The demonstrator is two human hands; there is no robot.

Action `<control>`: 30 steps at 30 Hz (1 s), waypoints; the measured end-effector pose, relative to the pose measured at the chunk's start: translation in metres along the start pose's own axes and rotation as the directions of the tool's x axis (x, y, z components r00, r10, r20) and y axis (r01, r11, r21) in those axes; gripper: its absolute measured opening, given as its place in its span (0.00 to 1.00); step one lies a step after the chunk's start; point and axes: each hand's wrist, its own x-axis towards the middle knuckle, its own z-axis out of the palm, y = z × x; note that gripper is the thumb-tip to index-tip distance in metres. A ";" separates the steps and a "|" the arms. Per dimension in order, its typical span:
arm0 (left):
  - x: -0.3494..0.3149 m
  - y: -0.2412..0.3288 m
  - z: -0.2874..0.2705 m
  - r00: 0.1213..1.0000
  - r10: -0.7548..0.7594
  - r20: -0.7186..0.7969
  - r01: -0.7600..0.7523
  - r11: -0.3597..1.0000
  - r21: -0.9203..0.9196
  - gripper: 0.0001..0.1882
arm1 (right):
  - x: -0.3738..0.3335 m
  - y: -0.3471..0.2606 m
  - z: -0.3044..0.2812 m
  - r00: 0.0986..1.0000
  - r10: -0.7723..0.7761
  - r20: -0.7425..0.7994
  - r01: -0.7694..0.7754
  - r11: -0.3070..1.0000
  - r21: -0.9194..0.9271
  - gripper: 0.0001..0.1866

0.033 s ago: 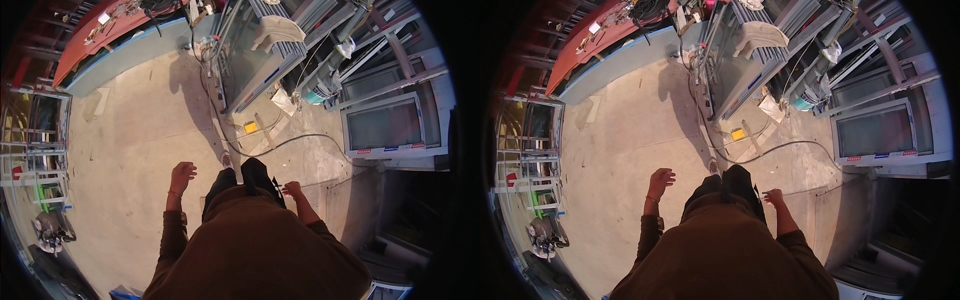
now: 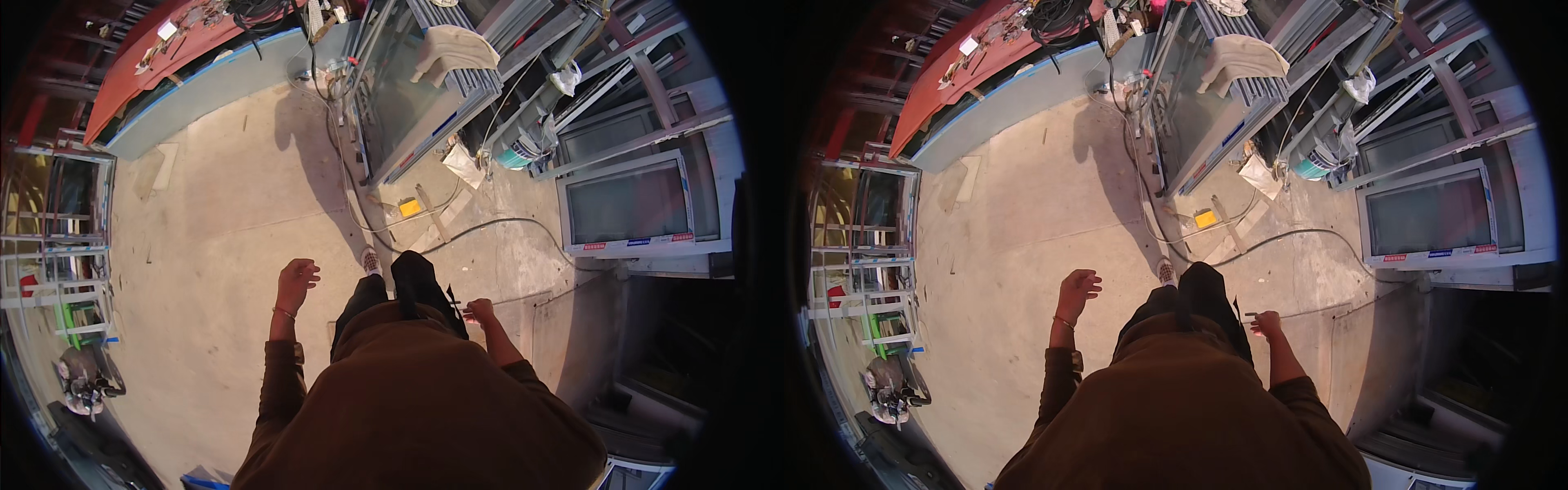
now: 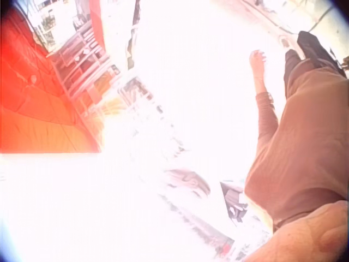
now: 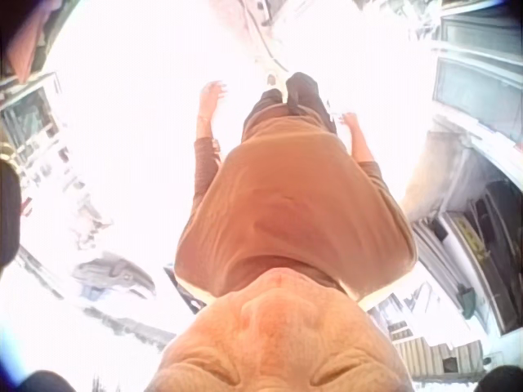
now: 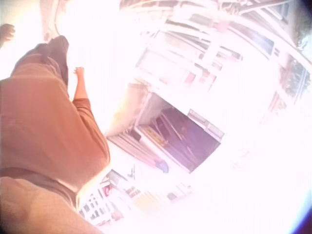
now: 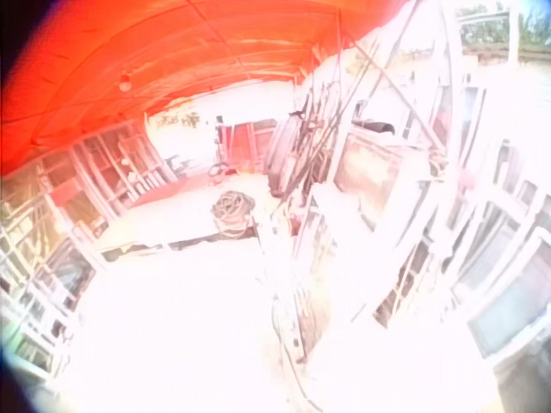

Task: The person carries a small cardboard box from a cluttered indoor area to an outdoor workbench. They use scissors to cut the box open, remove a white inner box, and then cut the outer box into smaller pieces. The person places the cut pieces on the ground and walks back toward the workbench.

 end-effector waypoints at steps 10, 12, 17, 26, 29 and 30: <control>0.080 0.032 -0.015 0.999 -0.037 0.021 0.039 0.997 -0.066 0.12 | 0.020 -0.080 0.032 0.993 -0.112 0.031 0.111 0.993 0.031 0.11; 0.082 0.026 -0.016 0.996 -0.083 0.037 0.086 0.992 -0.095 0.12 | 0.029 -0.110 0.042 0.972 -0.223 0.069 0.220 0.975 0.037 0.11; 0.091 0.017 -0.023 0.989 -0.139 0.051 0.144 0.985 -0.094 0.12 | 0.038 -0.169 0.066 0.949 -0.311 0.043 0.308 0.949 0.070 0.12; 0.133 0.000 -0.018 0.984 -0.168 0.058 0.169 0.985 -0.021 0.12 | 0.022 -0.212 0.093 0.922 -0.360 0.142 0.376 0.920 -0.109 0.11; 0.143 -0.016 -0.008 0.981 -0.187 0.049 0.182 0.980 0.083 0.14 | 0.035 -0.227 0.100 0.941 -0.284 0.182 0.311 0.940 -0.141 0.10; 0.145 -0.023 -0.004 0.985 -0.164 0.052 0.157 0.981 0.113 0.14 | 0.044 -0.232 0.105 0.935 -0.280 0.219 0.316 0.936 -0.156 0.12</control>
